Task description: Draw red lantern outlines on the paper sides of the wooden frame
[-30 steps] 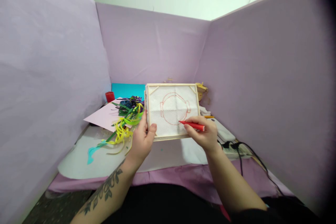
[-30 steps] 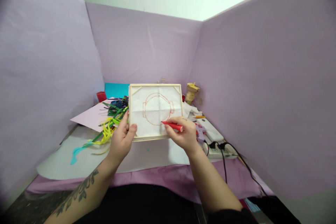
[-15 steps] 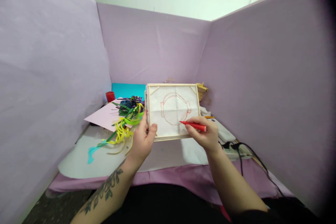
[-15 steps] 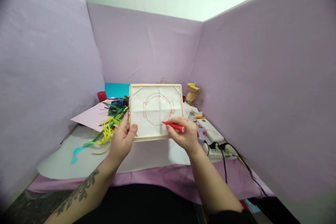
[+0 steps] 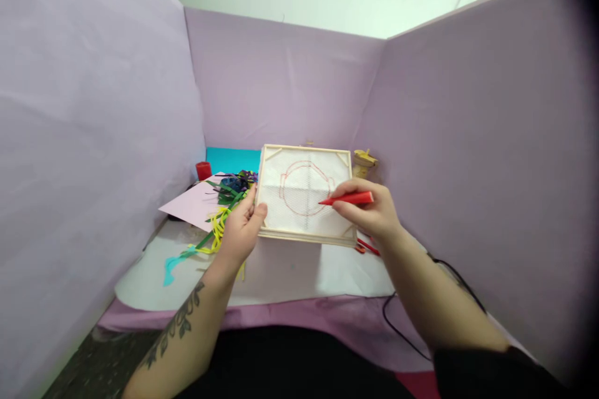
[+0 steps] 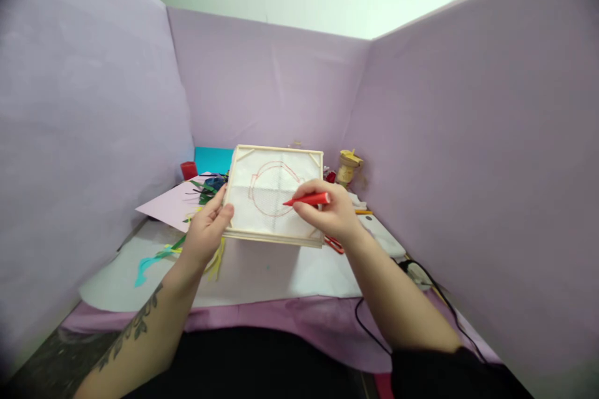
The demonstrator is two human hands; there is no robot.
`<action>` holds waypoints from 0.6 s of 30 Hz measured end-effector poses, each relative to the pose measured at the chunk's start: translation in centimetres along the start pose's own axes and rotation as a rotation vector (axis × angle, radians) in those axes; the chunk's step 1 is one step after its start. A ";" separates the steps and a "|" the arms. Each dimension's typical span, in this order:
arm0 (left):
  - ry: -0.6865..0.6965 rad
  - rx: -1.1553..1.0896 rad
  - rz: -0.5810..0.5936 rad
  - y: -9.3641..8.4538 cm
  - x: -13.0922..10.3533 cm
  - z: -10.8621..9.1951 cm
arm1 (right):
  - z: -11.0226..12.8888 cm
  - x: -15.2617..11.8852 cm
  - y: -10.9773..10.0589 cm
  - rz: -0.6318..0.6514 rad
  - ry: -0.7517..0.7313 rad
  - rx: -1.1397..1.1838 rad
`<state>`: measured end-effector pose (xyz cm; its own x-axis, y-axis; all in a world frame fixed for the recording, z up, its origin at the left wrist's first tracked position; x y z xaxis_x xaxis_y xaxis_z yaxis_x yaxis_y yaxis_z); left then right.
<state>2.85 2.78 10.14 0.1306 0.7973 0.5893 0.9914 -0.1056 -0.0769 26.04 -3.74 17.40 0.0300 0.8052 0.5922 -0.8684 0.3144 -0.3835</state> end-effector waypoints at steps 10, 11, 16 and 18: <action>-0.032 -0.052 0.030 0.0 -0.1 0.4 | 1.8 4.7 4.6 0.350 -0.241 -0.182; -0.027 -0.034 0.027 0.0 -0.1 0.3 | 1.8 4.8 4.7 0.347 -0.245 -0.197; -0.015 0.007 0.035 -0.1 -0.1 0.3 | 1.6 4.7 4.8 0.337 -0.245 -0.229; -0.012 0.003 0.038 -0.1 -0.1 0.4 | 1.5 4.7 4.9 0.336 -0.250 -0.239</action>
<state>2.74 2.94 9.76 0.1686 0.7999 0.5759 0.9857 -0.1346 -0.1016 21.19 0.80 19.39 -0.3784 0.7456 0.5486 -0.6708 0.1874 -0.7175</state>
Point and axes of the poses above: each hand's wrist, its own x-axis towards the middle knuckle, its own y-axis out of the palm, z = x × y, the point moved 5 cm from there along x, towards the middle knuckle, and after that the axes turned 10 degrees about y, right-handed, at the moved point
